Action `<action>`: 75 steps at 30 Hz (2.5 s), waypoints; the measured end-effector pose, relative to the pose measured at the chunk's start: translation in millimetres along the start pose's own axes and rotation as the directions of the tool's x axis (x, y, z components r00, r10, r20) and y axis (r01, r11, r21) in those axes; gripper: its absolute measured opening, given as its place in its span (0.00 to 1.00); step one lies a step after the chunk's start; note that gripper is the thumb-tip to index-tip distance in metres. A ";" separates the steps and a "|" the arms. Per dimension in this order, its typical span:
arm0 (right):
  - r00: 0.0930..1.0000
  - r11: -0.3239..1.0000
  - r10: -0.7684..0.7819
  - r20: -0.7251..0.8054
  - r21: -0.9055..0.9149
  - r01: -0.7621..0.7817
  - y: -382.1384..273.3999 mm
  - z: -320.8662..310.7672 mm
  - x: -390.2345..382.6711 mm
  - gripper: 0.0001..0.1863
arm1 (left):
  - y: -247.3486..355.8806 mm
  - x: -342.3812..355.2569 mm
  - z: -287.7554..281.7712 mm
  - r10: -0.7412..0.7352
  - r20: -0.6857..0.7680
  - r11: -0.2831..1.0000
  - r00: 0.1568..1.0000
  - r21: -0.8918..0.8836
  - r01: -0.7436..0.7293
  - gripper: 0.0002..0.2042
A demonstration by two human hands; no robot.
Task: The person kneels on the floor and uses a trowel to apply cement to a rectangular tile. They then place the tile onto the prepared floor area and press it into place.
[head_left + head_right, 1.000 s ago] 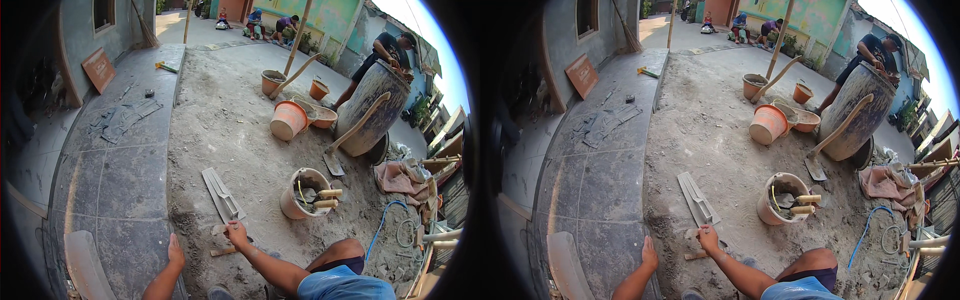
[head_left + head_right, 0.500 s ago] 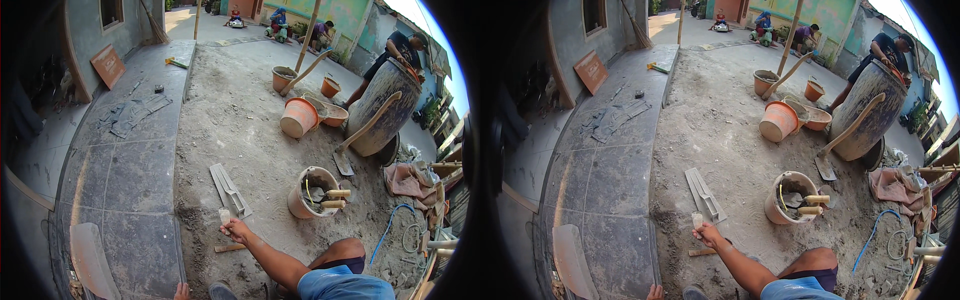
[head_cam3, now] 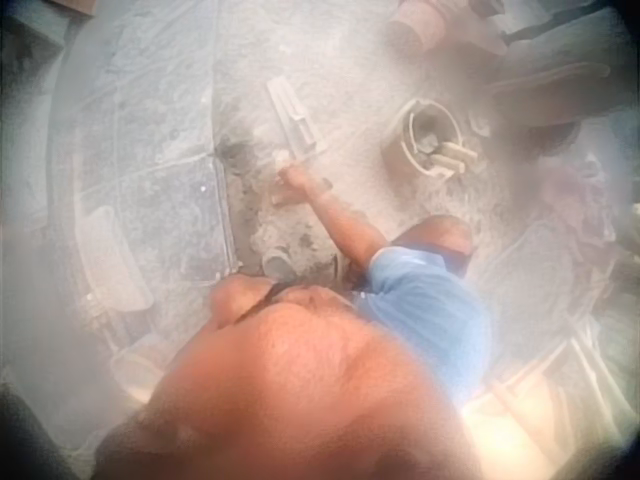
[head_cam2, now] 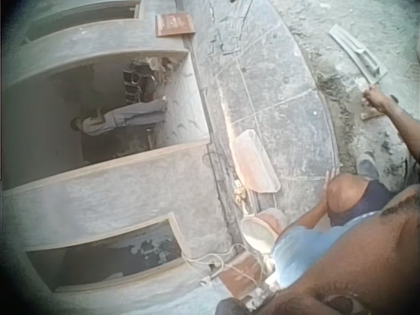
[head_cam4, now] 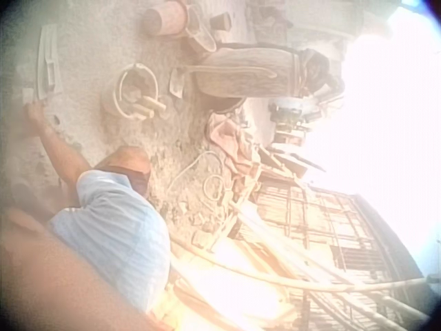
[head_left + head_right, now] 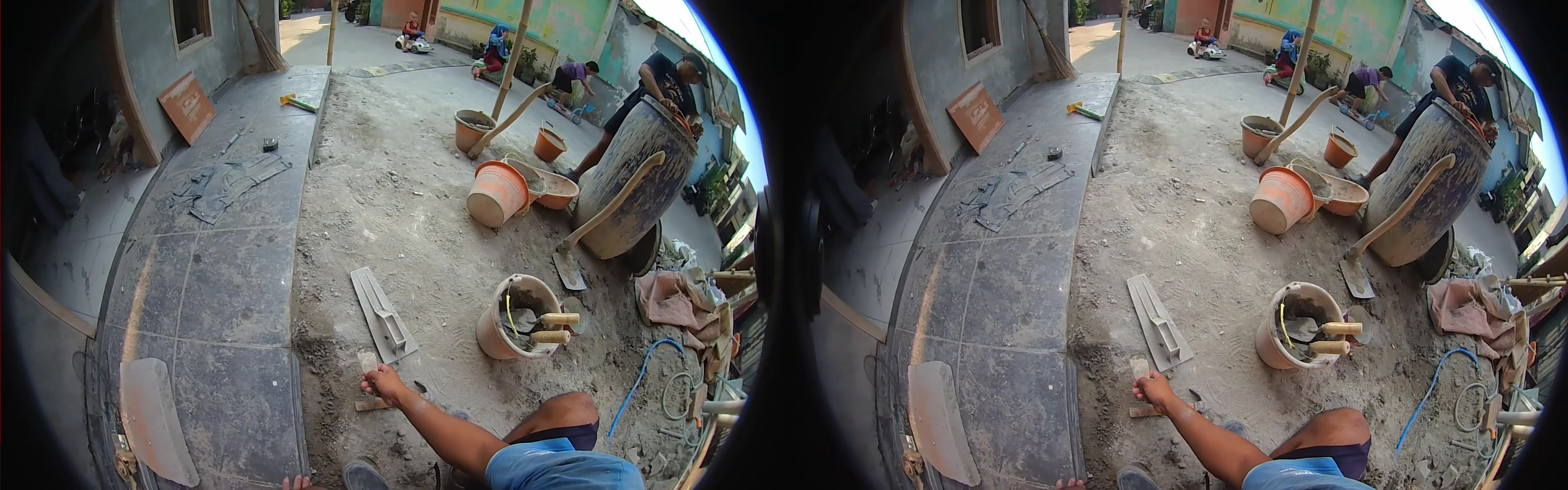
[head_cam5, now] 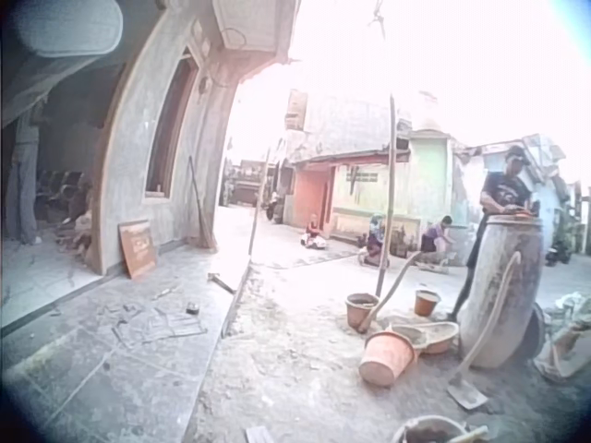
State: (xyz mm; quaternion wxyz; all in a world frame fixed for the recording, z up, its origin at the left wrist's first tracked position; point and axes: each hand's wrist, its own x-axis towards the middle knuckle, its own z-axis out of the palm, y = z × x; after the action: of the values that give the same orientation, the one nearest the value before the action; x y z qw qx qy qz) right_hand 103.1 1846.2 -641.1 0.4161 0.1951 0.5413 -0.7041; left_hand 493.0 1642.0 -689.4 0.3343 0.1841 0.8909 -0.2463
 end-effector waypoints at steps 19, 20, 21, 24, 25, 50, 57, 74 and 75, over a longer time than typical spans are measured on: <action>0.999 0.992 -0.023 -0.038 -0.129 0.018 10.2 -13.4 1.2 0.09 | -94.3 54.9 -108.9 -0.807 -0.084 0.329 0.584 -0.886 0.327 0.37; 0.998 0.989 -0.043 -0.035 -0.145 0.037 14.5 -18.6 2.2 0.09 | -98.1 58.0 -112.8 -0.809 -0.091 0.336 0.581 -0.882 0.329 0.37; 0.999 0.985 -0.036 -0.035 -0.168 0.030 17.5 -17.2 0.5 0.10 | -100.7 59.7 -111.7 -0.814 -0.096 0.337 0.573 -0.881 0.331 0.37; 0.995 0.967 -0.082 -0.057 -0.247 0.066 23.7 -7.8 -2.3 0.09 | -112.5 68.5 -113.4 -0.813 -0.108 0.349 0.573 -0.877 0.330 0.37; 0.995 0.960 -0.080 -0.063 -0.273 0.060 20.0 -5.7 -5.5 0.10 | -117.0 74.4 -116.9 -0.810 -0.122 0.356 0.573 -0.879 0.316 0.37; 0.910 0.537 -0.414 0.010 -0.805 0.253 15.1 -21.3 9.3 0.28 | -234.8 198.8 -199.8 -0.845 -0.048 0.358 0.532 -0.791 0.497 0.46; 0.934 0.578 -0.356 0.003 -0.785 0.223 -5.2 -7.4 14.0 0.27 | -248.8 221.4 -188.6 -0.838 -0.397 0.535 0.375 -0.734 0.419 0.46; 0.960 0.473 -0.145 -0.238 -0.869 -0.144 -140.4 -50.6 -128.9 0.34 | -283.0 -50.0 -365.2 -0.433 0.031 0.427 0.901 -0.873 0.235 0.38; 0.924 0.418 -0.139 -0.356 -0.867 -0.271 -162.2 -39.5 -163.2 0.36 | -285.2 -73.5 -369.0 -0.410 0.051 0.412 0.911 -0.881 0.234 0.39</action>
State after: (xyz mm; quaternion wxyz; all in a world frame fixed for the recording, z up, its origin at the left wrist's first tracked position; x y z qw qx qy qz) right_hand 61.2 1954.9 -438.7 0.3714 0.0923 0.8942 -0.2324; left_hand 218.2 1606.0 -307.2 0.2481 -0.1660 0.9338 0.1972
